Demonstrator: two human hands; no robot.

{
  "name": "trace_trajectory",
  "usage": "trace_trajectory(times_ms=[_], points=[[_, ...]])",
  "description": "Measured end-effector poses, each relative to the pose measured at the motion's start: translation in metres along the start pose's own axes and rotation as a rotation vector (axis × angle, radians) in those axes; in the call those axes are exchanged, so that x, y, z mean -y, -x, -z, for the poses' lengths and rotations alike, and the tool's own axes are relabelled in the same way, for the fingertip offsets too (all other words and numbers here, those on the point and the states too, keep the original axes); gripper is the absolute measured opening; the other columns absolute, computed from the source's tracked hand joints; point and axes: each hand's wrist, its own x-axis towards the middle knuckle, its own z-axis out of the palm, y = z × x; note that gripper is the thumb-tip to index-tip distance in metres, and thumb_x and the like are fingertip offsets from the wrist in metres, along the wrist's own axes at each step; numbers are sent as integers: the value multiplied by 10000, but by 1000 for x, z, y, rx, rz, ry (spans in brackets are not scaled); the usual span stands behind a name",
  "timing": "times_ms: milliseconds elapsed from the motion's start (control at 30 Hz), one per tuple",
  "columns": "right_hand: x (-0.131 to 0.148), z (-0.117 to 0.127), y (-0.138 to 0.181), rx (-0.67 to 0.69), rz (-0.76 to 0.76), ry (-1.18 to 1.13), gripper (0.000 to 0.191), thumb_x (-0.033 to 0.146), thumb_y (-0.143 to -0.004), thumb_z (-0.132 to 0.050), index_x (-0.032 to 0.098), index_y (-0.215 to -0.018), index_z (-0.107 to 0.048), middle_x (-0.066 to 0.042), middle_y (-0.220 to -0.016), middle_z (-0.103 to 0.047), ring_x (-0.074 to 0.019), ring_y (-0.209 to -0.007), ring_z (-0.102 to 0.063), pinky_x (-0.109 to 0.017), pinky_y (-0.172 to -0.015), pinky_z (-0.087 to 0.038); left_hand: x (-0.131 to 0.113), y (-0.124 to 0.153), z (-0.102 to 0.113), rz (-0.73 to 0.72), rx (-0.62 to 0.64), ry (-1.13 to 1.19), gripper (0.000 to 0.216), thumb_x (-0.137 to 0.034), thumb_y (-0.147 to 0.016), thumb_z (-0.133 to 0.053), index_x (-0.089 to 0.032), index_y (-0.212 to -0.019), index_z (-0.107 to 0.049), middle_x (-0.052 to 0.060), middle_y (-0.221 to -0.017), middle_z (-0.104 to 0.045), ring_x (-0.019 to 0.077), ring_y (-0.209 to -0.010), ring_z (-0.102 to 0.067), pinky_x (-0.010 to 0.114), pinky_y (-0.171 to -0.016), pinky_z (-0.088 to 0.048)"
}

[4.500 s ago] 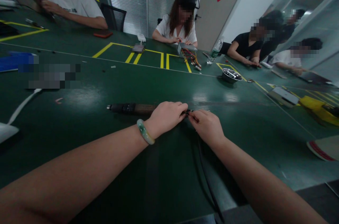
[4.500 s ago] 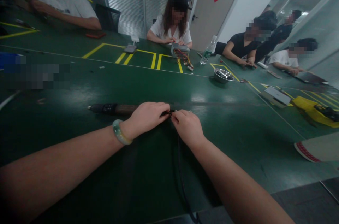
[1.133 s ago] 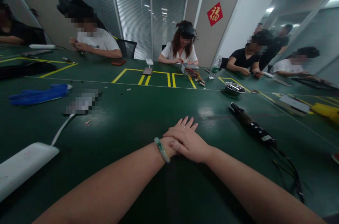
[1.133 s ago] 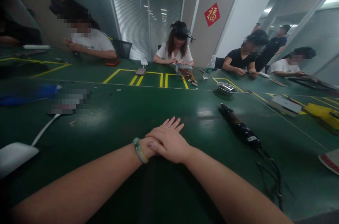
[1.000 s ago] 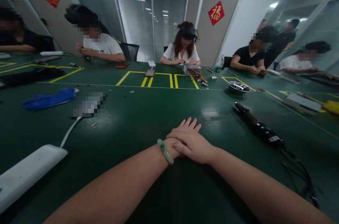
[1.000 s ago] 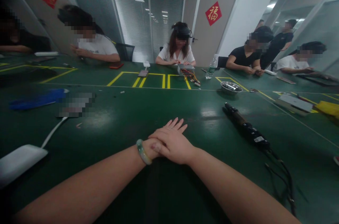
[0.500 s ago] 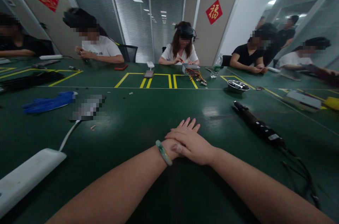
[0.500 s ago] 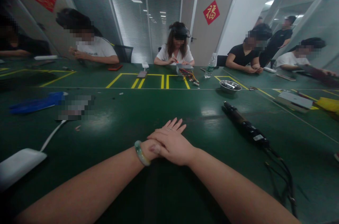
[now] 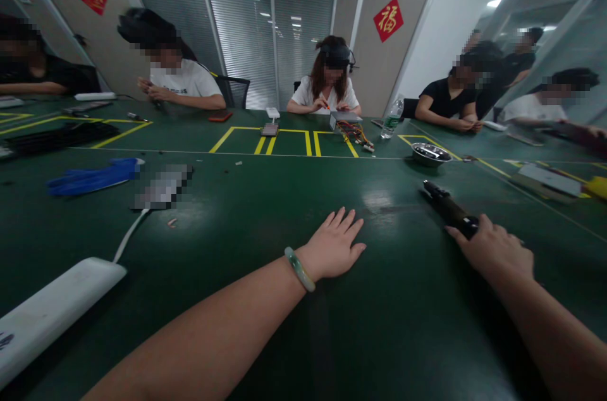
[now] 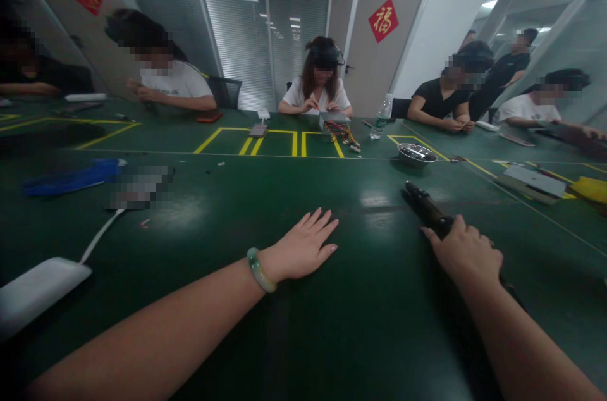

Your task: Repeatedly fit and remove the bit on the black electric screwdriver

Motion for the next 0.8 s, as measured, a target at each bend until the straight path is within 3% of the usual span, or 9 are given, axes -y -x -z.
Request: trace_trajectory(times_ms=[100, 233, 400, 533, 633, 733, 800], points=[[-17, -3, -4, -10, 50, 7, 750, 736, -807, -408, 102, -1159, -597, -290, -1032, -589, -440, -956, -585, -532, -711, -436, 0, 0, -1, -3, -15, -21, 607, -510, -993, -210, -201, -1515, -193, 71, -1595, -132, 255, -1471, -55, 457, -1179, -142], [-25, 0, -13, 22, 99, -40, 683, 713, -831, -399, 139, -1109, -643, -243, -1047, -600, -371, -882, -608, -461, -652, -441, 0, 2, -1, -8, -28, -38, 613, -503, -993, -229, -209, -1524, -141, 75, -1599, -103, 259, -1472, -39, 491, -1176, -131], [-11, 6, -3, -6, 185, -68, 657, 673, -858, -407, 143, -1163, -647, -232, -1107, -610, -354, -888, -619, -434, -647, -445, -6, 1, 5, -39, -122, -71, 607, -475, -997, -247, -200, -1525, -128, 68, -1603, -58, 249, -1474, 2, 484, -1188, -99], [36, 15, 26, -11, 437, -151, 546, 614, -881, -432, 206, -1179, -638, -169, -1131, -632, -314, -888, -634, -411, -681, -479, -17, -1, 16, -41, -267, -116, 602, -440, -996, -300, -206, -1525, -128, 54, -1605, -29, 232, -1472, 50, 470, -1196, -83], [86, 16, 54, -31, 728, -233, 456, 526, -874, -502, 210, -1183, -617, -126, -1133, -641, -291, -946, -634, -415, -790, -510, -25, 0, 25, -53, -376, -146, 587, -422, -996, -322, -205, -1519, -165, 44, -1605, -35, 229, -1471, 61, 453, -1201, -65], [135, 7, 79, -94, 1046, -297, 402, 338, -877, -496, 189, -1244, -565, -112, -1213, -618, -290, -1103, -587, -460, -971, -458, -30, 2, 29, -87, -424, -163, 560, -412, -999, -320, -207, -1509, -214, 34, -1604, -67, 225, -1473, 49, 441, -1204, -71], [165, -4, 92, -144, 1177, -336, 468, 216, -870, -434, 183, -1332, -500, -111, -1306, -575, -293, -1215, -520, -471, -1052, -399, -30, 2, 30, -104, -429, -166, 552, -411, -997, -322, -207, -1503, -239, 31, -1601, -99, 222, -1474, 34, 437, -1204, -79]])
